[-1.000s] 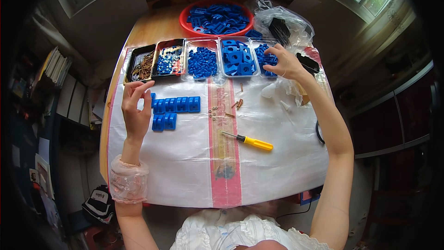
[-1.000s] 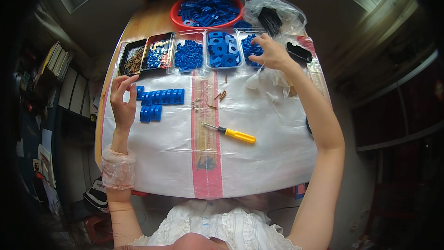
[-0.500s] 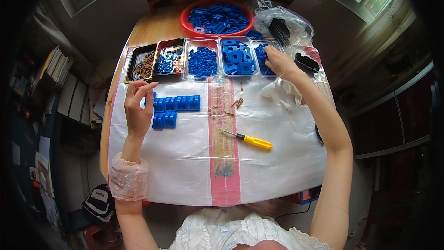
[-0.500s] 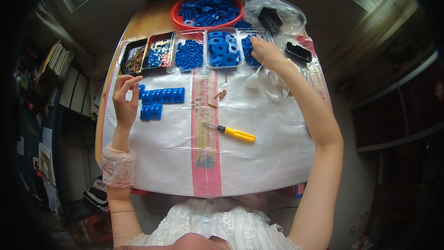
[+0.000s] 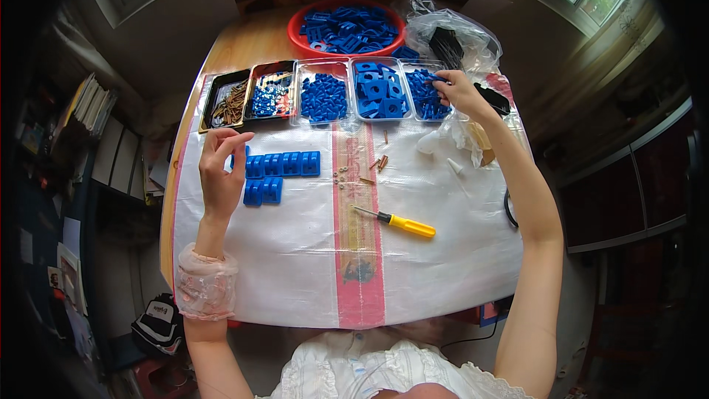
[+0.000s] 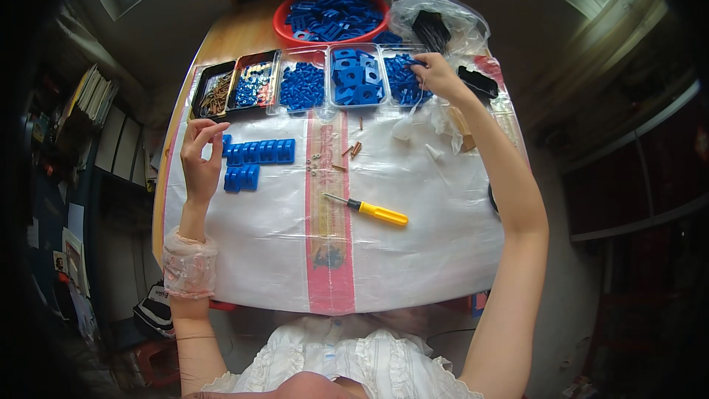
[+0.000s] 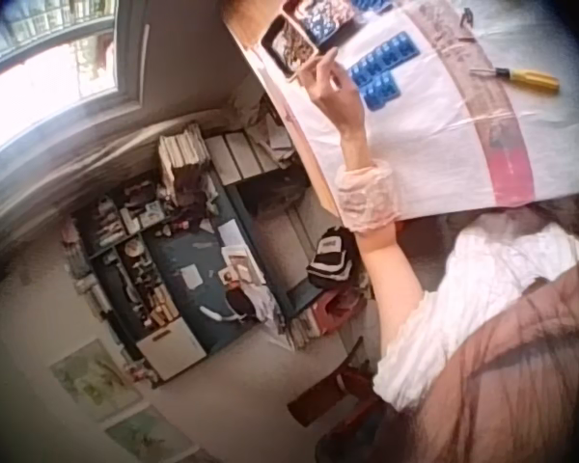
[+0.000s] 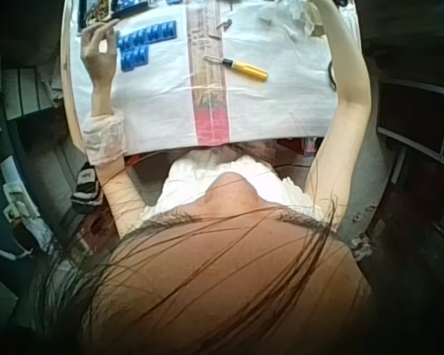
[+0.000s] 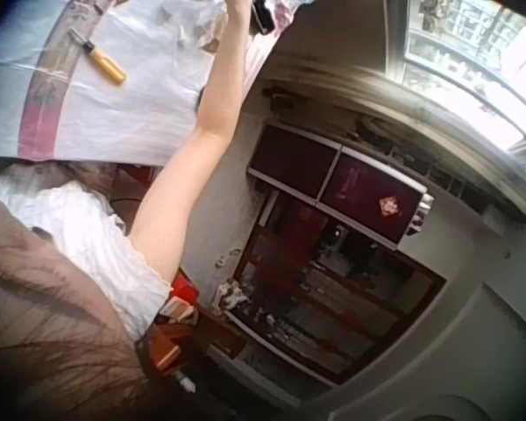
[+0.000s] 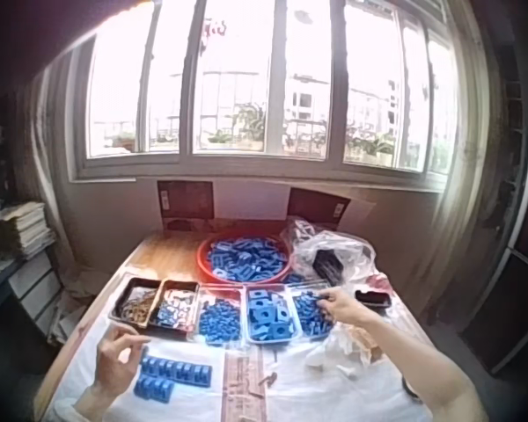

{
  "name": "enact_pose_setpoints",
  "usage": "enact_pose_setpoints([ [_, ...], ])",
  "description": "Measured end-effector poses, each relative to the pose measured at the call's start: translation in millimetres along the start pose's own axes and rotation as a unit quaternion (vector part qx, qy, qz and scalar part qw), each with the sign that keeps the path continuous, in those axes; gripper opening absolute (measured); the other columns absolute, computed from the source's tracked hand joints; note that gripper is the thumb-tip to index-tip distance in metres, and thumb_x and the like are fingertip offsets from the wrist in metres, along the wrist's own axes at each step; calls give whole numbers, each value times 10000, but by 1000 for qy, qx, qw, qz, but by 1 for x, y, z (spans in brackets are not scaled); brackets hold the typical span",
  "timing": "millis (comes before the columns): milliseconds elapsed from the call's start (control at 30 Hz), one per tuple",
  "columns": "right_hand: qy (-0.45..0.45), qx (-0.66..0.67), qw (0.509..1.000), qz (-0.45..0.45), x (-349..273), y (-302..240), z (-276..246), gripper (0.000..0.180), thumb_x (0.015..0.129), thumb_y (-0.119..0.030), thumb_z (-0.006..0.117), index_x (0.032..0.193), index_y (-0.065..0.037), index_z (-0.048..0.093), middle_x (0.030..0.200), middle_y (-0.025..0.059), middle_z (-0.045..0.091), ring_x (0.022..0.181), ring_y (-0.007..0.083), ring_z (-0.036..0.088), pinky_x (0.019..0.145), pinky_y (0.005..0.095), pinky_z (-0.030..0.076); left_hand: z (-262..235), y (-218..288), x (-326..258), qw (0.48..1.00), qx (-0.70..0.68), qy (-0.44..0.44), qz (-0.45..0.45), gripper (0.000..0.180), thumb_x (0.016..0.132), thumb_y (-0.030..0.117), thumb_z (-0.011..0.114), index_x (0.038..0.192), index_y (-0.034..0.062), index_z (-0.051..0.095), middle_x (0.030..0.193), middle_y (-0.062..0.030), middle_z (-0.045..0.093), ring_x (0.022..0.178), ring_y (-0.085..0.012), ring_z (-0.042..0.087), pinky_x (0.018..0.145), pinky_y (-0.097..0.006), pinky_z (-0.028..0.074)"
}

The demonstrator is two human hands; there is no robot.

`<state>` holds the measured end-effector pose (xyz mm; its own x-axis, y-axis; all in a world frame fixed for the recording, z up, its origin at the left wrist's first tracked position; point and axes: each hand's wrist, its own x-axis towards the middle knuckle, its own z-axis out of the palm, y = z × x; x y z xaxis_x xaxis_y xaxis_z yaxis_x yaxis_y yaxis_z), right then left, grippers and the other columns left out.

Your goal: Assembling small blue plastic components using a screwdriver and screws on a table.

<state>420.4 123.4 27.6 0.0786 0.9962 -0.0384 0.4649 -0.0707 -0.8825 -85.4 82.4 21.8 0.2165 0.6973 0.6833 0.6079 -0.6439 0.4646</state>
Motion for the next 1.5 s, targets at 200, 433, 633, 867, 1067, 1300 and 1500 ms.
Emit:
enact_pose_setpoints([
  [200, 74, 91, 992, -56, -21, -7, -48, 165, 1063, -70, 590, 1102, 44, 704, 729, -17, 555, 590, 47, 489, 519, 221, 392, 0, -1, 0, 1000, 3, 2, 2, 152, 983, 12, 712, 1077, 75, 812, 1034, -80, 657, 920, -187, 660, 759, -296, 571],
  [433, 112, -319, 940, -53, -182, -53, -51, 159, 981, 4, 622, 1086, 87, 708, 841, 145, 656, 769, 240, 643, 747, 356, 520, 1, 4, 3, 1000, 6, 4, 0, 158, 972, 5, 725, 1076, 85, 814, 1046, -77, 658, 921, -184, 667, 763, -297, 583],
  [633, -99, -173, 974, -109, -211, -86, 61, 208, 992, 55, 603, 1178, 49, 695, 994, 123, 591, 807, 220, 632, 730, 336, 518, -1, 3, 0, 1000, 8, -2, -3, 167, 968, -3, 723, 1078, 85, 814, 1051, -78, 659, 925, -193, 670, 778, -304, 583],
  [867, -75, -255, 940, -216, -166, -52, 121, 315, 973, 27, 630, 1287, 23, 653, 1120, 162, 595, 958, 350, 656, 887, 424, 529, 3, -5, 0, 1000, -9, 4, -11, 167, 961, -15, 712, 1066, 69, 811, 1039, -85, 659, 924, -200, 670, 781, -309, 570],
  [1067, -81, -197, 966, -145, -178, -64, 111, 442, 881, 49, 673, 1319, 19, 622, 1146, 181, 589, 971, 352, 671, 887, 433, 549, 0, -4, -1, 999, -19, -7, -29, 175, 954, -30, 708, 1059, 65, 810, 1006, -84, 664, 920, -205, 673, 780, -317, 563],
  [1300, -63, -204, 966, -143, -180, -53, 96, 470, 857, 61, 734, 1314, -9, 647, 1123, 114, 577, 903, 196, 658, 727, 298, 550, 1, -4, 0, 1000, -12, -9, -27, 174, 951, -37, 708, 1047, 66, 811, 1005, -81, 665, 919, -208, 677, 780, -317, 567],
  [1500, -67, -255, 957, -124, -206, -80, 68, 323, 884, -16, 763, 1200, 15, 702, 1041, 130, 647, 878, 218, 672, 758, 341, 551, 3, -4, 0, 1000, -14, -7, -27, 180, 950, -41, 709, 1049, 68, 813, 1011, -83, 666, 926, -211, 678, 779, -319, 566],
])
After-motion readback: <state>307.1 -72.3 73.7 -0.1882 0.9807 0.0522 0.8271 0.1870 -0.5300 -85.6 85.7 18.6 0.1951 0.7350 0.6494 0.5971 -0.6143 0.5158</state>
